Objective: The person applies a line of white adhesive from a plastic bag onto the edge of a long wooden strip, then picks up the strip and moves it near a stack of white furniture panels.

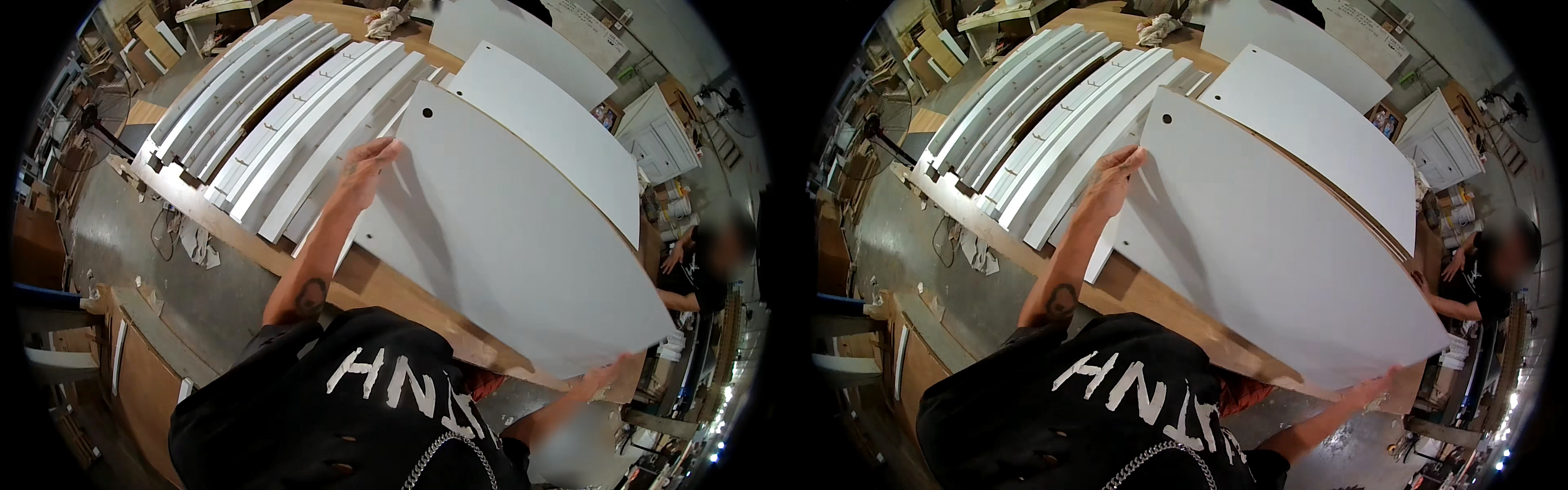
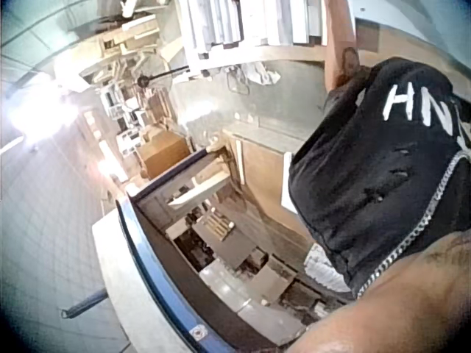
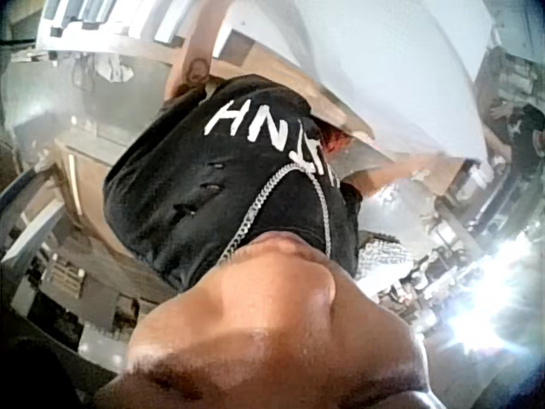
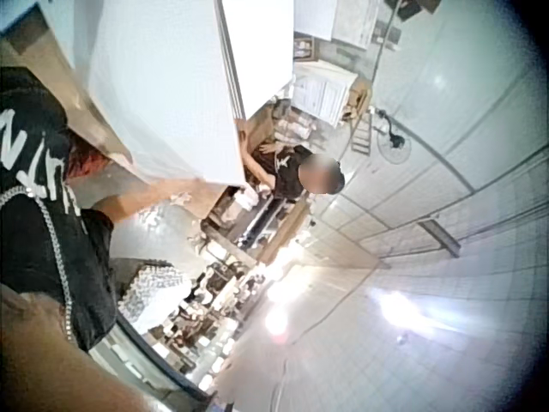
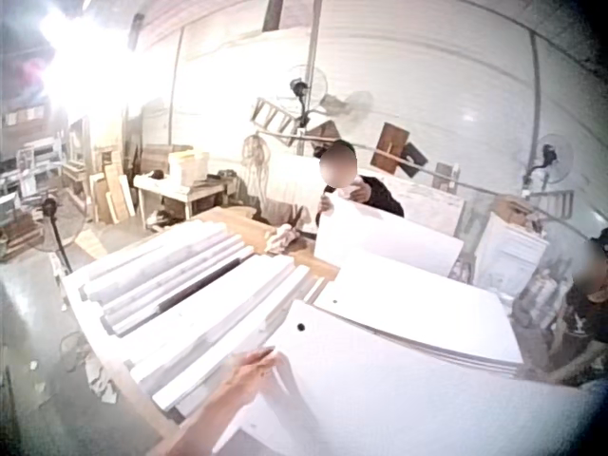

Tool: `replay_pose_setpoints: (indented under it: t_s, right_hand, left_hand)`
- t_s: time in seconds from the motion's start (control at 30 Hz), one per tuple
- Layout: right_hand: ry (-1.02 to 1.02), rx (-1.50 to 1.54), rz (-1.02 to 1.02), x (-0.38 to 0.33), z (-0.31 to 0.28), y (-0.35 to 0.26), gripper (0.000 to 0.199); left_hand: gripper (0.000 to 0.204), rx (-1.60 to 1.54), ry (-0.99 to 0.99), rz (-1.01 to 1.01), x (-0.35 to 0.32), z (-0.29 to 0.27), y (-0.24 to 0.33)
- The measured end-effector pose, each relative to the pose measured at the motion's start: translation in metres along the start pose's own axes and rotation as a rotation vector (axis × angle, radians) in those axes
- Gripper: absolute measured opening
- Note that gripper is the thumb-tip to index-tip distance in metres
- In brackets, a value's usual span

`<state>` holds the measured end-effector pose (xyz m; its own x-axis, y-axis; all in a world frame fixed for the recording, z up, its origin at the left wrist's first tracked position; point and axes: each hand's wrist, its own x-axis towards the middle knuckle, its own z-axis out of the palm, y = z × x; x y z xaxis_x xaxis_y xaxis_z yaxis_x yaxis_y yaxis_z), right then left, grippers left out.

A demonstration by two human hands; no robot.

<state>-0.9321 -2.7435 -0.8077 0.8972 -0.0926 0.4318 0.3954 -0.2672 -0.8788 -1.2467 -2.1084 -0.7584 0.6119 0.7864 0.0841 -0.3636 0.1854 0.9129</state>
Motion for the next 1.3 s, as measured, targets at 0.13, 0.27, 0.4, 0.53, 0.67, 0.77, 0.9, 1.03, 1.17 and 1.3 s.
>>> replay_pose_setpoints:
  t_s: [0.13, 0.27, 0.4, 0.53, 0.67, 0.77, 0.9, 1.03, 1.17, 1.3]
  right_hand:
    - [0.261, 0.341, 0.192, 0.023, -0.012, -0.066, 0.066]
    - [0.32, 0.337, 0.247, 0.011, -0.031, -0.081, 0.077]
    - [0.408, 0.222, 0.203, -0.028, 0.016, -0.103, 0.082]
    - [0.342, 0.173, 0.195, -0.043, 0.033, -0.071, 0.082]
    - [0.325, 0.338, 0.349, -0.049, 0.054, -0.1, 0.08]
    - [0.376, 0.395, 0.408, -0.048, 0.028, -0.082, 0.075]
    - [0.471, 0.37, 0.163, -0.04, 0.007, -0.066, 0.064]
    - [0.481, 0.371, 0.119, -0.024, 0.007, -0.101, 0.051]
    - [0.436, 0.358, 0.127, -0.005, -0.006, -0.103, 0.048]
    - [0.526, 0.346, 0.043, -0.006, 0.028, -0.135, 0.049]
  left_hand:
    - [0.039, -0.151, -0.061, -0.068, -0.006, 0.012, -0.008]
    - [0.035, -0.281, -0.075, -0.124, -0.024, -0.005, -0.041]
    - [0.033, -0.286, -0.06, -0.006, -0.033, -0.02, -0.035]
    - [0.035, -0.253, -0.008, 0.019, -0.043, -0.026, -0.009]
    - [0.038, -0.154, 0.032, 0.019, -0.061, -0.045, -0.014]
    - [0.035, -0.244, -0.012, 0.026, -0.097, -0.028, 0.001]
    - [0.027, -0.038, -0.038, 0.14, -0.134, -0.078, -0.042]
    - [0.032, -0.224, -0.026, 0.151, -0.137, -0.039, -0.007]
    - [0.035, -0.201, -0.08, 0.21, -0.127, -0.036, 0.003]
    - [0.033, -0.219, -0.074, 0.234, -0.111, -0.022, 0.019]
